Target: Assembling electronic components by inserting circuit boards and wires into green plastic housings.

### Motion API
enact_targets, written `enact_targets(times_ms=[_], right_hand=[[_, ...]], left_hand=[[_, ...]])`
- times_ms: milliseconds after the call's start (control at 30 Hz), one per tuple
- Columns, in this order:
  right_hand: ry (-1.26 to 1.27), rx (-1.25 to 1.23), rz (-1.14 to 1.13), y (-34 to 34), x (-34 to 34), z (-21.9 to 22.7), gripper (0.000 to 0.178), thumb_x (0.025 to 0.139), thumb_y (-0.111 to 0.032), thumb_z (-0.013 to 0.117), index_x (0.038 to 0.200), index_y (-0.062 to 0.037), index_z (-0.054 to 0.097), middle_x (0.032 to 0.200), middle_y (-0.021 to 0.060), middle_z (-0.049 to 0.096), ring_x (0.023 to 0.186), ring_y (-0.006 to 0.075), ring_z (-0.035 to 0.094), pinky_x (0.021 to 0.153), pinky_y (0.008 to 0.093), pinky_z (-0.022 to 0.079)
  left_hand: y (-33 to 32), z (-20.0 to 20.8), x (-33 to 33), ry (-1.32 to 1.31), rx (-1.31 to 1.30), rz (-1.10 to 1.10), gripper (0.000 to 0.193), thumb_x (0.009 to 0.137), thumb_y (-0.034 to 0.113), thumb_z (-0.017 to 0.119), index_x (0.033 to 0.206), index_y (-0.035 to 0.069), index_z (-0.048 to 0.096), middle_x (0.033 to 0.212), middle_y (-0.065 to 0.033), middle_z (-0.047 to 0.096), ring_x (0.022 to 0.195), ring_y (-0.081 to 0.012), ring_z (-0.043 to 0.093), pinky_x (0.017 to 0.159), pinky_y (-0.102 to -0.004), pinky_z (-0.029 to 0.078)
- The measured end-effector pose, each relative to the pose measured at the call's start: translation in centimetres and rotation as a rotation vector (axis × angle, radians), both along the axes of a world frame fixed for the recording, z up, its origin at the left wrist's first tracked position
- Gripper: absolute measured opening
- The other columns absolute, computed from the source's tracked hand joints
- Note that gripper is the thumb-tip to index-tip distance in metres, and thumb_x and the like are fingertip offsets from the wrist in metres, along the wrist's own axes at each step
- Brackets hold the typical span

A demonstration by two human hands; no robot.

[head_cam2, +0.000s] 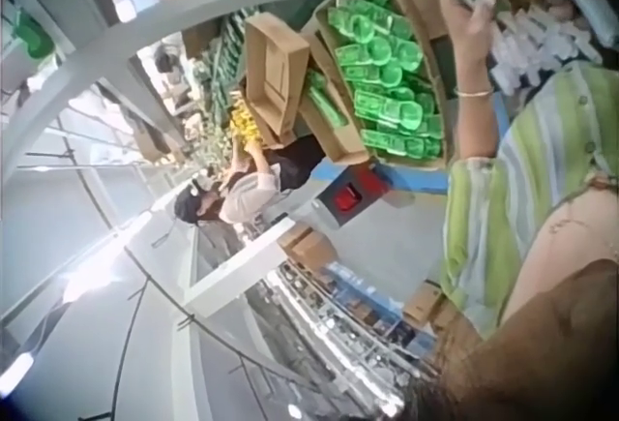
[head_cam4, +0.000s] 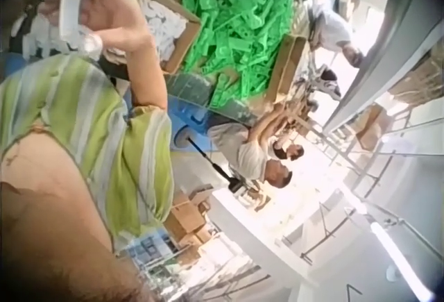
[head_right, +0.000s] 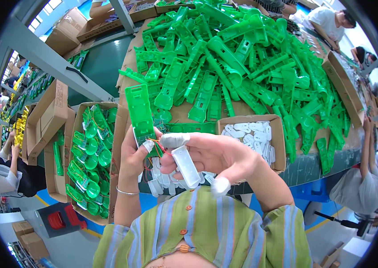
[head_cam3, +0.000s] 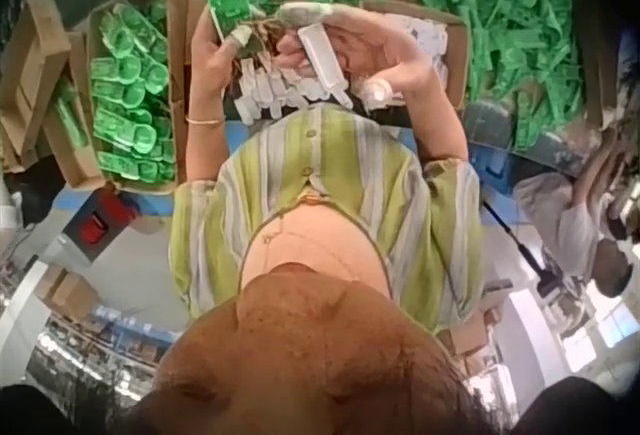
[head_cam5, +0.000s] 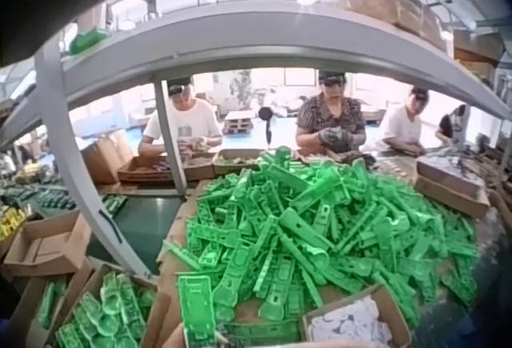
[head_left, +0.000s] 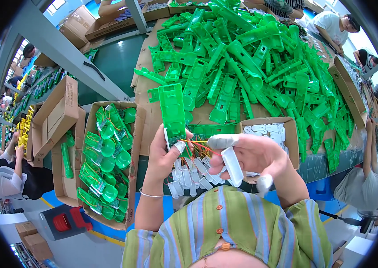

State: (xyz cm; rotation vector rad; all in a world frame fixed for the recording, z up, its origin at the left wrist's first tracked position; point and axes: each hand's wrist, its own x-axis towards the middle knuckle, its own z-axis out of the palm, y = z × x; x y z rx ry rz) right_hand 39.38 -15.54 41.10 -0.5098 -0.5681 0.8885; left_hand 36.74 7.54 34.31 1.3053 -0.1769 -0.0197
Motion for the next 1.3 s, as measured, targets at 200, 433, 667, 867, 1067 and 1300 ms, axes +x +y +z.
enact_targets(times_ms=[200,433,667,867,1067,1300], right_hand=[[-0.025,-0.209,-0.288,0.4,-1.3,2.0,0.065,0.073,0.008,0.063,0.13,0.0119,0.033,0.125,0.0298,0.045,0.111,0.0322,0.054,0.093,0.0393,0.046],[-0.867,-0.545,-0.924,1.0,0.8,0.6,0.016,0.088,-0.012,0.053,0.085,0.0023,0.058,0.084,0.0086,0.053,0.071,0.0153,0.049,0.06,0.0271,0.04],[-0.425,-0.554,-0.53,1.7,0.9,-1.5,0.025,0.095,-0.017,0.045,0.081,0.0002,0.056,0.082,0.0014,0.046,0.071,0.0064,0.045,0.063,0.021,0.037],[-0.047,-0.575,-0.448,1.7,1.3,-3.1,0.026,0.094,-0.023,0.051,0.087,0.0004,0.06,0.082,-0.0013,0.057,0.071,0.0052,0.051,0.062,0.02,0.039],[-1.047,-1.018,-1.283,2.0,2.5,-4.2,0.019,0.084,-0.02,0.063,0.078,-0.0023,0.058,0.067,0.0003,0.047,0.058,0.0103,0.044,0.052,0.0234,0.036],[-1.156,-0.835,-1.136,1.0,5.4,-3.9,0.03,0.071,0.002,0.063,0.101,-0.0027,0.059,0.091,0.0106,0.055,0.076,0.0235,0.055,0.064,0.0302,0.046]], left_hand=[[-1.7,1.6,-0.5,0.035,-0.17,-0.004,0.036,0.081,-0.002,0.049,0.117,-0.001,0.04,0.099,-0.0117,0.056,0.085,-0.0176,0.058,0.075,-0.0332,0.05],[-1.7,-0.2,-0.7,-0.003,-0.185,-0.071,0.037,0.081,-0.002,0.05,0.116,-0.001,0.041,0.101,-0.0118,0.056,0.087,-0.0172,0.058,0.077,-0.032,0.049],[-2.9,-0.8,-1.3,-0.117,0.215,0.107,0.045,0.076,-0.006,0.055,0.12,-0.003,0.045,0.098,-0.0102,0.063,0.086,-0.0148,0.061,0.077,-0.0278,0.049],[-3.0,-1.7,-1.6,-0.344,0.659,0.241,0.054,0.072,-0.005,0.056,0.125,0.0,0.044,0.104,-0.0156,0.06,0.088,-0.0236,0.062,0.077,-0.0321,0.048],[-4.4,-1.2,-1.7,-0.467,0.663,0.177,0.054,0.065,-0.005,0.056,0.119,-0.001,0.048,0.105,-0.0141,0.052,0.094,-0.0266,0.056,0.079,-0.031,0.046],[-4.3,-0.7,-3.7,0.22,-0.214,-0.121,0.068,0.075,-0.001,0.058,0.137,-0.001,0.029,0.112,-0.0053,0.052,0.096,-0.0134,0.053,0.08,-0.03,0.048]])
